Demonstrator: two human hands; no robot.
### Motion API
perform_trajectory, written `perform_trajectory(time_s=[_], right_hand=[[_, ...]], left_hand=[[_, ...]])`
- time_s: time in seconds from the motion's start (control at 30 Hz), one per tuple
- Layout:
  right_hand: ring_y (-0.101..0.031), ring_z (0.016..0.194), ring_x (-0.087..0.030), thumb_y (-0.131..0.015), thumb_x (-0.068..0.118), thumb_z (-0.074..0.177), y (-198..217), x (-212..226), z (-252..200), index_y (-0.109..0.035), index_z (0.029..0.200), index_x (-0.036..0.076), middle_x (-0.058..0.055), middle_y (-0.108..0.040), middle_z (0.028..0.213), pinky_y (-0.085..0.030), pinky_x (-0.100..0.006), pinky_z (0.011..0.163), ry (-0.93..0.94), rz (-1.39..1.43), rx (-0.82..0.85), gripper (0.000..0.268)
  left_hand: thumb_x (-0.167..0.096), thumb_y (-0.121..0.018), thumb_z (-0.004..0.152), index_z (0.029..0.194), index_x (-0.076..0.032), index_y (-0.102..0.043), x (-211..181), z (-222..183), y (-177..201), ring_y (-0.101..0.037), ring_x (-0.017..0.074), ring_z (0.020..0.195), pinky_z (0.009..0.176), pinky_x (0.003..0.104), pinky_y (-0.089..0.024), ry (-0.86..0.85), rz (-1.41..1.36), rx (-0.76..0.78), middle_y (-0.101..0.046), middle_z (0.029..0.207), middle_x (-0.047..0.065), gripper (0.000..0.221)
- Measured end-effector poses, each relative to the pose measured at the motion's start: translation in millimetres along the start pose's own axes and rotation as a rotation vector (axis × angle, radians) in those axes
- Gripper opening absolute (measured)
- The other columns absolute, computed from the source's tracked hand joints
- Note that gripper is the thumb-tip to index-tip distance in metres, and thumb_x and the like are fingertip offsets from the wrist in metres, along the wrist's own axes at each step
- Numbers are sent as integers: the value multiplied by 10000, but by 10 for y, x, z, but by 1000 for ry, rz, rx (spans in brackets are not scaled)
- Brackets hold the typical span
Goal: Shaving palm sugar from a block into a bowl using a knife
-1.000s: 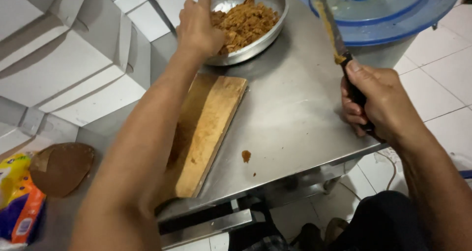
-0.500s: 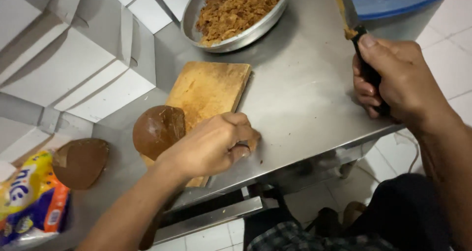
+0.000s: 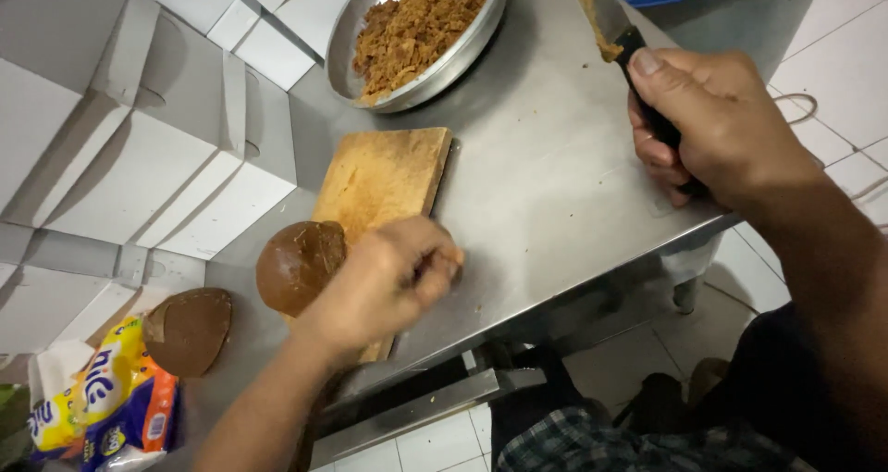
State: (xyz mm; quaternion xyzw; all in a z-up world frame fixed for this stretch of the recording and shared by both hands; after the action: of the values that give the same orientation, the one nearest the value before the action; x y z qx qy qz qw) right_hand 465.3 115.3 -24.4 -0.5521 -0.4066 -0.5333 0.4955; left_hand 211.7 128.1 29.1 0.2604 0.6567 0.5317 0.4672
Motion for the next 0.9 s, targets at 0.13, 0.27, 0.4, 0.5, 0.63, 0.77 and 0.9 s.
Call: perform_trajectory(time_s=[0.13,0.27,0.4,0.5,0.63,0.77,0.9], right_hand=[[-290,367,-189,-399,339,1154,10,-13,16,-452,818,33,-90,-366,531,-256,-353,296,-7,30,-3,458],[-276,362,-186,-392,345,1137,2,-30,33,-450,822,34,-96,-350,519,-244,-339,275,25,61,-6,447],[-315,399,-182,-402,330,1158,17,2,9,-471,823,29,-83,-371,535,-283,-347,292,14,44,-28,456],[-310,401,-174,-400,354,1147,24,0,15,-454,829,42,-77,-358,530,-272,-345,289,-6,69,-26,448],[-304,403,-183,-413,334,1132,12,25,-9,-453,825,32,-88,-357,538,-279,-351,301,5,64,-24,432],[-306,389,-190,-407,324,1141,29,63,-25,-462,824,33,-91,-360,538,-300,-338,294,17,1,-30,434],[-328,410,-181,-408,321,1153,0,18,-25,-461,849,42,-75,-376,559,-299,-345,306,32,55,0,416]], left_hand=[[-30,-550,922,831,-95,-641,255,359,562,-630,107,682,603,265,-526,269,-75,-295,-666,766,8,144],[-118,-616,994,785,-104,-615,1044,741,1214,-496,94,624,553,299,-375,341,38,-675,-564,674,-27,209],[-134,-494,1031,1540,-136,-419,1545,1109,1012,-444,339,1413,1176,481,-388,714,19,-344,-457,1538,141,515],[-237,-751,921,888,-78,-833,1802,1239,974,-647,284,1216,899,496,-512,401,318,-465,-750,1185,146,182],[110,-623,824,1041,-35,-677,1190,959,973,-572,299,992,797,360,-547,441,209,-474,-568,1117,131,267],[-275,-830,859,817,-150,-666,328,574,499,-711,102,669,584,242,-594,444,-135,149,-709,773,-11,211],[-410,-914,747,823,-150,-695,125,268,51,-634,137,720,612,282,-514,320,63,427,-706,848,-22,348]])
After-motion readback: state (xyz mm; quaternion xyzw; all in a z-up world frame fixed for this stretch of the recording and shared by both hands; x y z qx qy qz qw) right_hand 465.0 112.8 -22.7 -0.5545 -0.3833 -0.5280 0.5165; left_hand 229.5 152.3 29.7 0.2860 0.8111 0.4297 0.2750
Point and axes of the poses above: each hand's wrist, its own z-axis towards the middle knuckle, its own y-axis out of the back of the hand, x = y × z, the point moved 7 cm from there along z, towards the middle knuckle
